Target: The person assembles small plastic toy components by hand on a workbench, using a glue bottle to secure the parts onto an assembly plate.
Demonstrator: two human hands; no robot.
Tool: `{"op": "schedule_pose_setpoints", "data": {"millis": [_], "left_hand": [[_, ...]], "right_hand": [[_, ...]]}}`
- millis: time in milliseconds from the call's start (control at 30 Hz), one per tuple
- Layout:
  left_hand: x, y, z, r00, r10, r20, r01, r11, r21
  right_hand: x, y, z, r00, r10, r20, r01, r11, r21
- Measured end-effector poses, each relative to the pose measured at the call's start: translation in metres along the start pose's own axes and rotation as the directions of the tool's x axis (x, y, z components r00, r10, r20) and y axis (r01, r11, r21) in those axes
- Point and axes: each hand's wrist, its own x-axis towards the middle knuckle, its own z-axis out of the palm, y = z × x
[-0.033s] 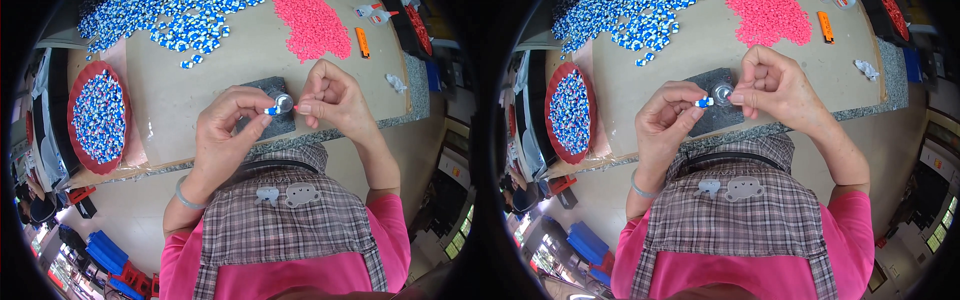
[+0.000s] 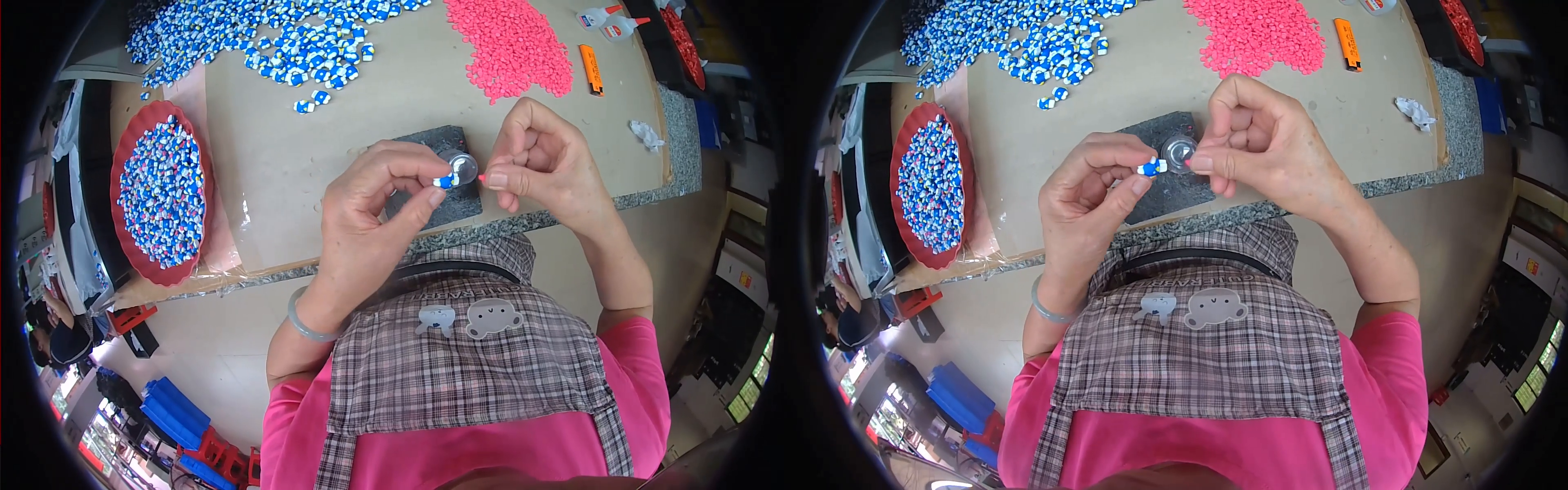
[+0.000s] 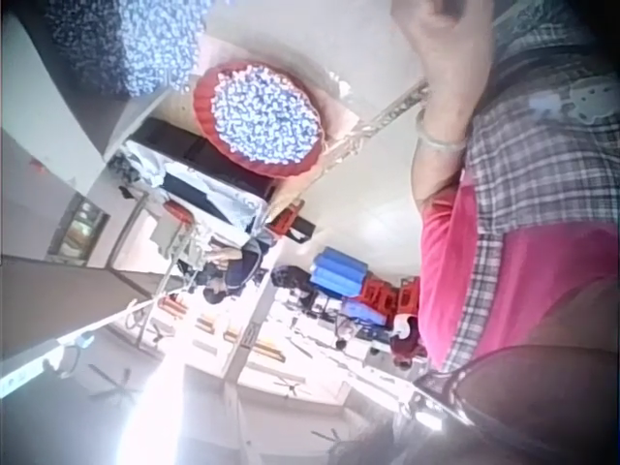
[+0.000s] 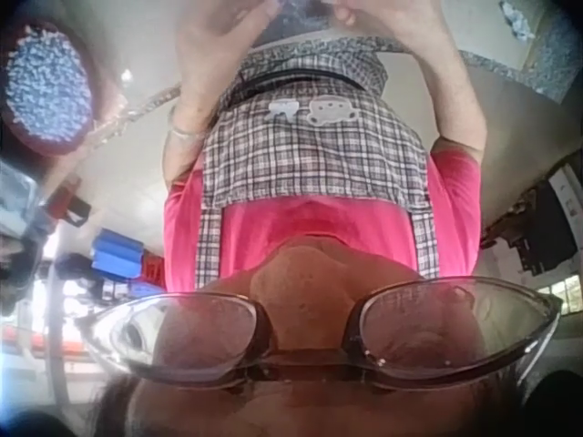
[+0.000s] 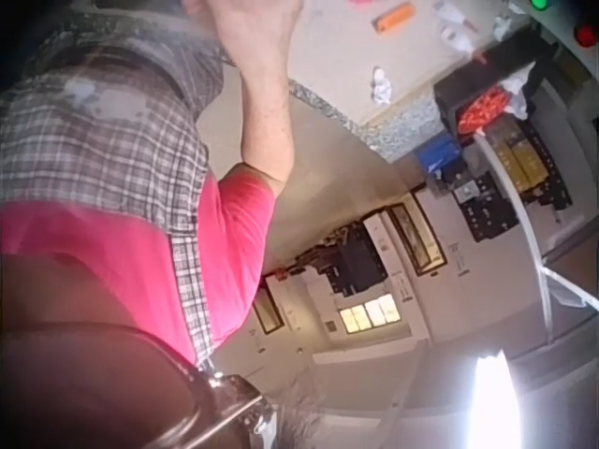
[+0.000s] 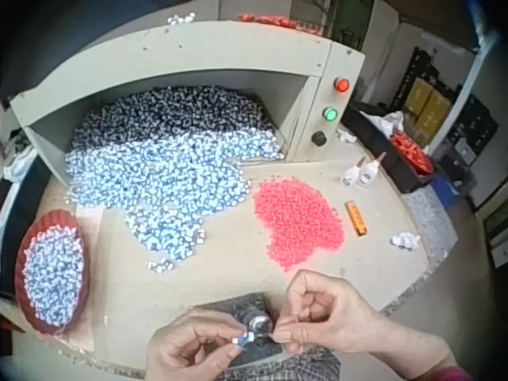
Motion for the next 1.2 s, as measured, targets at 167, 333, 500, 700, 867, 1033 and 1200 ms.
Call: {"op": "schedule_pose_setpoints", "data": {"millis": [167, 333, 500, 700, 867, 1033, 1200], "left_hand": [[0.003, 0.000, 0.006, 0.995, 0.099, 0.013, -0.100, 0.983, 0.157], [0.003, 0.001, 0.010, 0.988, 0.153, 0.015, -0.152, 0.958, 0.245], [0.003, 0.002, 0.009, 0.983, 0.175, 0.058, -0.184, 0.934, 0.305], [0.005, 0.002, 0.010, 0.966, 0.240, 0.098, -0.259, 0.881, 0.396], [0.007, 0.006, 0.014, 0.948, 0.290, 0.132, -0.318, 0.826, 0.466], [0.008, 0.005, 0.011, 0.941, 0.299, 0.159, -0.339, 0.811, 0.476], [0.006, 0.008, -0.003, 0.987, 0.143, 0.075, -0.160, 0.936, 0.315]], "right_hand": [[-0.004, 0.003, 0.006, 1.000, -0.028, 0.007, 0.028, 0.998, 0.058], [-0.005, 0.002, 0.010, 1.000, 0.000, 0.000, 0.000, 1.000, 0.031], [-0.006, 0.003, 0.009, 1.000, -0.006, -0.009, 0.005, 1.000, -0.023], [-0.006, 0.003, 0.010, 1.000, 0.000, 0.002, 0.001, 0.999, -0.052], [-0.010, 0.003, 0.016, 0.989, -0.127, -0.074, 0.103, 0.959, -0.264], [-0.013, 0.002, 0.020, 0.897, -0.442, -0.003, 0.334, 0.681, -0.652], [-0.002, 0.000, -0.013, 0.911, -0.411, -0.038, 0.284, 0.691, -0.665]]}}
